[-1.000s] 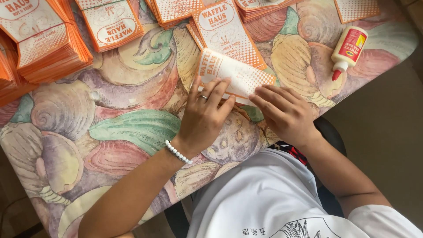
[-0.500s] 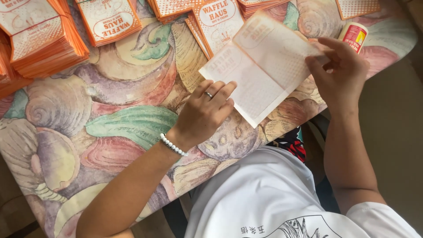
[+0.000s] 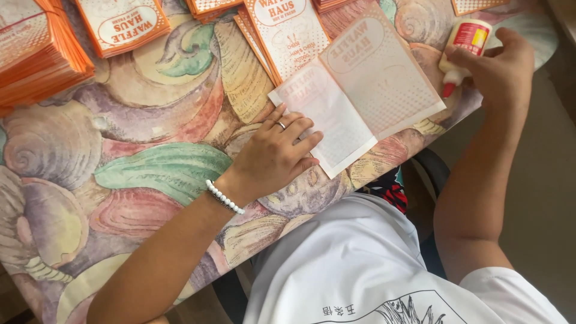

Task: Applying glue to the top edge of paper bags and folding them to finish the packaging assembly.

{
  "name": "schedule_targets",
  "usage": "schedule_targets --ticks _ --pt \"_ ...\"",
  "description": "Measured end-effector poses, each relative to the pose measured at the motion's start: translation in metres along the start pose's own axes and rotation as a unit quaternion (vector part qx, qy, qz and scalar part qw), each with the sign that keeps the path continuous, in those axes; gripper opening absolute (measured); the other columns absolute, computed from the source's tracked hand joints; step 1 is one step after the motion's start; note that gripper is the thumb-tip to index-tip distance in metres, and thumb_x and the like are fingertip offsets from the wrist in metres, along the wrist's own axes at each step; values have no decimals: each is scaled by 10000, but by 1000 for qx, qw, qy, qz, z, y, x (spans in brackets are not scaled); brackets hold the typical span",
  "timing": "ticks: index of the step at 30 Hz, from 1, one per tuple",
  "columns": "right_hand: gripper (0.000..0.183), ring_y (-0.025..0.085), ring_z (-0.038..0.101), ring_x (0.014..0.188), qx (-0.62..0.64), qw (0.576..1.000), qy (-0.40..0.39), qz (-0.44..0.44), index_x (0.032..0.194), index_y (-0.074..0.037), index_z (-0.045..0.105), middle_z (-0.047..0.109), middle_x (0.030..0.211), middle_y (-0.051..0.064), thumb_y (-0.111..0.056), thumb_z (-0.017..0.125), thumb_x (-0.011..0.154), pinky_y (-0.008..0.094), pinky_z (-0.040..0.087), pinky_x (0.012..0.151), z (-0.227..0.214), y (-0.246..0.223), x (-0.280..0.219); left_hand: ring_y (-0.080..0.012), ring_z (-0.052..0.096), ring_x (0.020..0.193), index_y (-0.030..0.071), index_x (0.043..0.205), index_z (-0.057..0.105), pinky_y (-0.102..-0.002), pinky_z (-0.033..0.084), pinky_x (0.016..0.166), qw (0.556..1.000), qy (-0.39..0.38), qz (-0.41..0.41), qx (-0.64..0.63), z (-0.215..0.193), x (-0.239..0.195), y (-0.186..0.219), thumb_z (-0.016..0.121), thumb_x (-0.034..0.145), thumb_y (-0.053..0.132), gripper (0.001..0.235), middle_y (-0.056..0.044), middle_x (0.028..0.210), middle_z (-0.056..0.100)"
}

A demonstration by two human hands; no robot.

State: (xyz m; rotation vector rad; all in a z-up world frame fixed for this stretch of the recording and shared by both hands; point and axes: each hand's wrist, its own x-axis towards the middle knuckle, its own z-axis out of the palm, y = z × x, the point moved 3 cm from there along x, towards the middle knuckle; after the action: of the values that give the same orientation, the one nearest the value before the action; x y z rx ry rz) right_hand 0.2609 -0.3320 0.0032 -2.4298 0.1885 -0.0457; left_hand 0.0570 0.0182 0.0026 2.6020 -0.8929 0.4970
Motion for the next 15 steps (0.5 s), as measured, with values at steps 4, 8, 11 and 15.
schedule_targets --ticks 4,8,11,15 --pt "265 5 689 718 201 978 -34 55 1125 -145 772 711 854 -74 -227 817 878 177 542 597 -6 4 -6 -347 523 1343 70 1204 664 -534 288 1237 1000 -24 -15 4 6 2 11 696 961 235 296 -177 1360 604" --pt "67 239 685 720 543 825 34 150 987 -17 679 678 861 110 -76 648 981 348 534 449 -21 2 -29 -356 494 1376 78 1192 630 -568 278 1227 999 -38 -35 -2 14 3 20 628 996 225 246 -183 1404 569" --pt "341 232 786 1067 649 760 16 37 1214 -36 651 725 1076 149 -196 819 964 487 747 882 -34 23 -45 -362 511 1319 90 1090 649 -593 327 1189 998 -50 -47 7 6 14 24 665 969 235 190 -204 1408 559" --pt "302 321 775 1194 507 854 99 -60 1331 -50 734 693 1250 88 -233 707 1092 499 711 871 -64 150 -45 -390 250 1552 161 1161 662 -601 81 1269 984 -133 2 114 8 31 18 557 1006 370 280 -147 1670 367"
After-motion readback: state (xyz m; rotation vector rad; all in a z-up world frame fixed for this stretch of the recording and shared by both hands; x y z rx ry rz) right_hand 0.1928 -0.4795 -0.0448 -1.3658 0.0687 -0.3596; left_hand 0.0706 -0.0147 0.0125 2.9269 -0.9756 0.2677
